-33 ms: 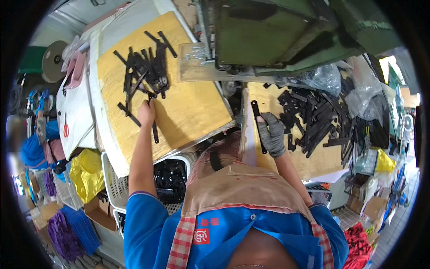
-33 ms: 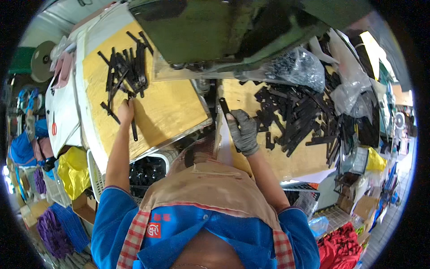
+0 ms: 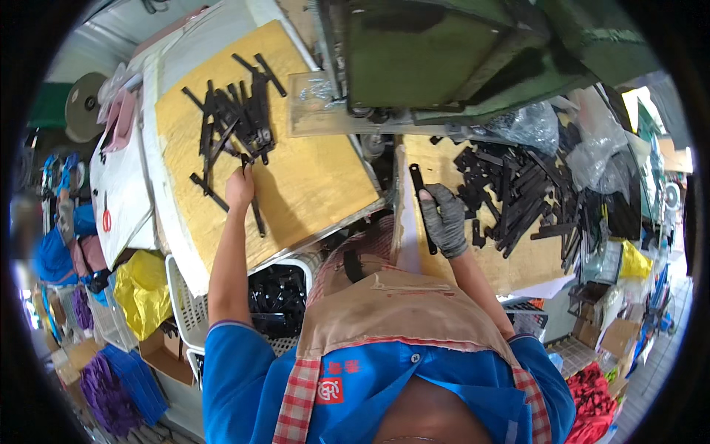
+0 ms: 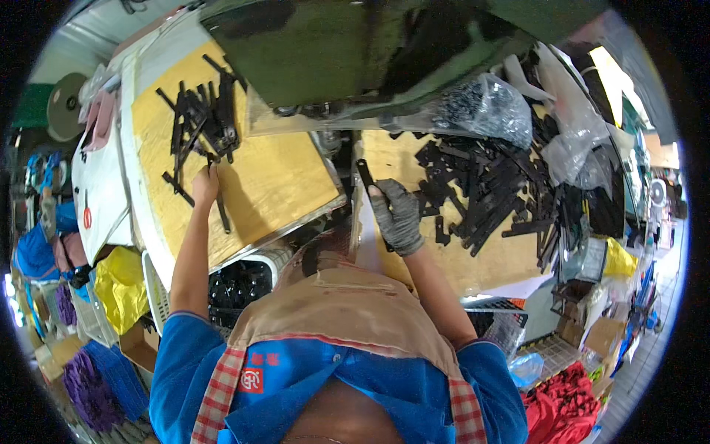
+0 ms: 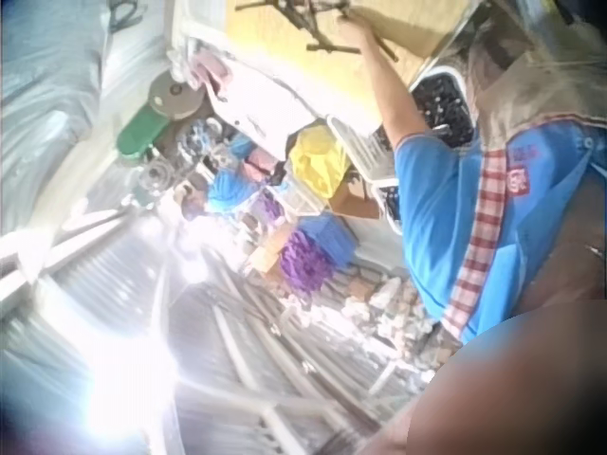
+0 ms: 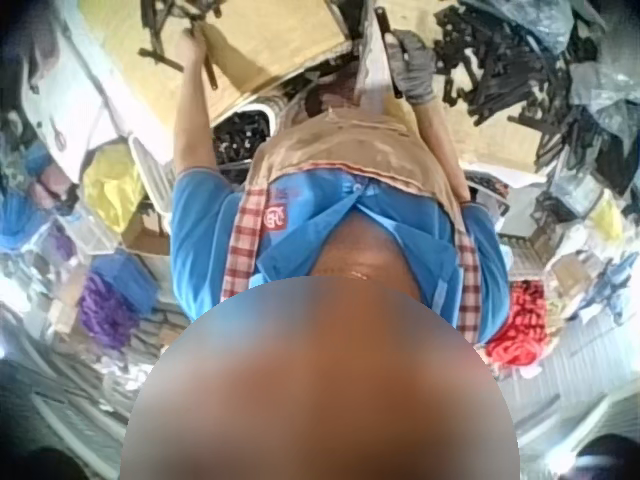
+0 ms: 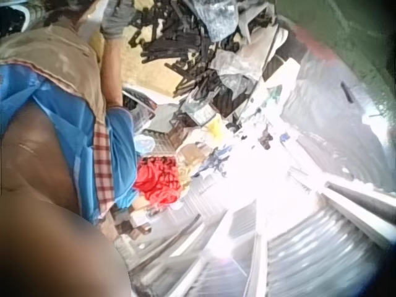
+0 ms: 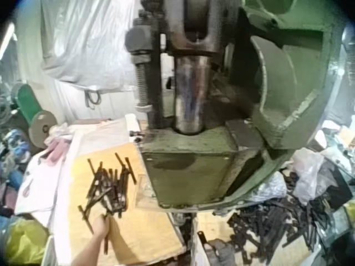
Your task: The person repeatedly picks up black metal brackets and small fasteners, inserts them into a green press machine, and removes the assembled parts. The process is continuous and repetitive, with the person handling multiple identical components throughout the clip.
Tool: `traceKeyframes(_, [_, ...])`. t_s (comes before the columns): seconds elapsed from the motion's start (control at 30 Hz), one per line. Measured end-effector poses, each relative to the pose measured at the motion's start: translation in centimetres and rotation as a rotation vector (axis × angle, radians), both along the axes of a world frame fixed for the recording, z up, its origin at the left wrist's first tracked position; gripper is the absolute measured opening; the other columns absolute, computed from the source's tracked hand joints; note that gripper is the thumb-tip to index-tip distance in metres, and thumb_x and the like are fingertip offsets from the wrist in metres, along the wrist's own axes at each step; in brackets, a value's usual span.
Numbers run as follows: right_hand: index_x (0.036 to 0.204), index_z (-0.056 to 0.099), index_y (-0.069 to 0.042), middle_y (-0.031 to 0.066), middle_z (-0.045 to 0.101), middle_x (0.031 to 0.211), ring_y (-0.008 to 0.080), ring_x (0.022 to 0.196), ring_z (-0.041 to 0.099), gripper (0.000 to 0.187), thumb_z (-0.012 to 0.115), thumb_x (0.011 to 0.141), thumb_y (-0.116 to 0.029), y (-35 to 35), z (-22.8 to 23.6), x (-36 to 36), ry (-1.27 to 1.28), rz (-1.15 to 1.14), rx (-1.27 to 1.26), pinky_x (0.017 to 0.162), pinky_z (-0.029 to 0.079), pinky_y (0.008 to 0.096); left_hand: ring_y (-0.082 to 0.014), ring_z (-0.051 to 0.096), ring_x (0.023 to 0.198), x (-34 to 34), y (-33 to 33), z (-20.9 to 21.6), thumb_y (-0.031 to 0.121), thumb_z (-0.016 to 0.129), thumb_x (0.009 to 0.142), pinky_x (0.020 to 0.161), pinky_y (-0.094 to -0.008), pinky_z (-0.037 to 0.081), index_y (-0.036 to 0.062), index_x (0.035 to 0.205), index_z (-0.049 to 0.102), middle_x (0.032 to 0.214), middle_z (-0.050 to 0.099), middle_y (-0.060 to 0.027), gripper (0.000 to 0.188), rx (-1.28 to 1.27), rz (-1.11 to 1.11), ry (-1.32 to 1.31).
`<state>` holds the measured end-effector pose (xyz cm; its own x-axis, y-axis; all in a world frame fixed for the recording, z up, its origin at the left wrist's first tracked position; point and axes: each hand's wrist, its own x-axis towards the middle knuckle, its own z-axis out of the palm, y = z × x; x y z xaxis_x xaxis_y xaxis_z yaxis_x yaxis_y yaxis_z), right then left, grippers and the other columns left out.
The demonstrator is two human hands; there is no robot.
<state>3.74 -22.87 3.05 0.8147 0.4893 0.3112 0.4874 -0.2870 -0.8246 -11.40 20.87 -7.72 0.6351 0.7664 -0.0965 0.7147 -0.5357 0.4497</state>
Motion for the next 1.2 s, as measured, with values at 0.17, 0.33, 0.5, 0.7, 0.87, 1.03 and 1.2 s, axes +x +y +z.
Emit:
traceKeyframes(0.17, [0.091, 0.062, -0.002, 0.012, 0.057, 0.066, 0.0239, 0.058, 0.058, 0.022, 0.06, 0.097, -0.023, 1.6, -0.2, 0.4, 0.176, -0.096, -0.029, 0.057, 0.046, 0.0343, -0.0134, 0.042, 0.067, 7.4, -15.8, 10.9, 0.026, 0.05, 0.101, 0.061, -0.0329, 0.041, -0.0024, 0.087, 0.056, 0.065, 0.046, -0.0079, 0.032, -0.534, -0.371, -0.372])
traceKeyframes(0.33, [0.093, 0.062, -0.001, 0.0122, 0.058, 0.068, 0.0223, 0.06, 0.056, 0.02, 0.059, 0.097, -0.02, 3.3, 1.1, 1.4, 0.209, -0.062, -0.002, 0.059, 0.046, 0.0334, -0.0062, 0.034, 0.064, 13.1, -20.6, 12.5, 0.033, 0.05, 0.103, 0.055, -0.027, 0.032, 0.003, 0.078, 0.052, 0.067, 0.038, 0.0049, 0.039, -0.855, -0.433, -0.487])
traceKeyframes(0.5, [0.093, 0.062, -0.001, 0.0099, 0.058, 0.068, 0.0188, 0.06, 0.055, 0.019, 0.059, 0.097, -0.019, 5.4, 1.7, 1.9, 0.165, -0.024, 0.038, 0.059, 0.046, 0.0321, -0.0096, 0.036, 0.061, 13.2, -20.8, 10.1, 0.031, 0.053, 0.101, 0.054, -0.03, 0.034, -0.0008, 0.076, 0.054, 0.061, 0.039, -0.0004, 0.04, -0.748, -0.378, -0.469])
traceKeyframes(0.7, [0.103, 0.063, -0.008, 0.0223, 0.065, 0.082, 0.043, 0.078, 0.063, 0.028, 0.056, 0.095, -0.033, 7.3, -0.4, 3.5, 0.142, 0.0, -0.14, 0.068, 0.05, 0.0497, -0.0188, 0.056, 0.066, 14.6, -19.2, 7.4, 0.015, 0.061, 0.093, 0.063, -0.0307, 0.046, -0.0016, 0.093, 0.063, 0.073, 0.061, -0.0112, 0.017, -0.331, -0.296, -0.726])
traceKeyframes(0.87, [0.111, 0.063, -0.008, 0.0174, 0.068, 0.089, 0.0393, 0.079, 0.066, 0.034, 0.061, 0.093, -0.036, 4.8, -2.1, 4.2, 0.146, 0.042, -0.205, 0.073, 0.054, 0.0437, -0.0271, 0.064, 0.086, 24.7, -13.2, 5.3, 0.012, 0.057, 0.093, 0.08, -0.0366, 0.051, 0.001, 0.114, 0.063, 0.094, 0.068, -0.0107, 0.024, 0.318, -0.72, -0.304])
traceKeyframes(1.03, [0.127, 0.058, -0.008, 0.0183, 0.054, 0.131, 0.0359, 0.11, 0.057, 0.052, 0.065, 0.087, -0.041, -5.1, -3.7, 10.1, -0.181, -0.285, -0.743, 0.092, 0.048, 0.0433, -0.0255, 0.064, 0.089, 28.3, -13.7, 5.7, 0.008, 0.057, 0.092, 0.082, -0.0359, 0.05, 0.0014, 0.113, 0.064, 0.098, 0.067, -0.01, 0.023, 0.34, -0.783, -0.168])
traceKeyframes(1.2, [0.139, 0.051, -0.016, 0.0145, 0.043, 0.145, 0.0389, 0.131, 0.039, 0.056, 0.061, 0.088, -0.036, -4.9, -7.2, 6.7, -0.462, -0.351, -0.897, 0.109, 0.032, 0.0513, -0.024, 0.063, 0.092, 27.9, -13.4, 5.7, 0.004, 0.057, 0.09, 0.084, -0.0352, 0.05, 0.0018, 0.112, 0.064, 0.101, 0.067, -0.0094, 0.023, 0.315, -0.799, -0.206])
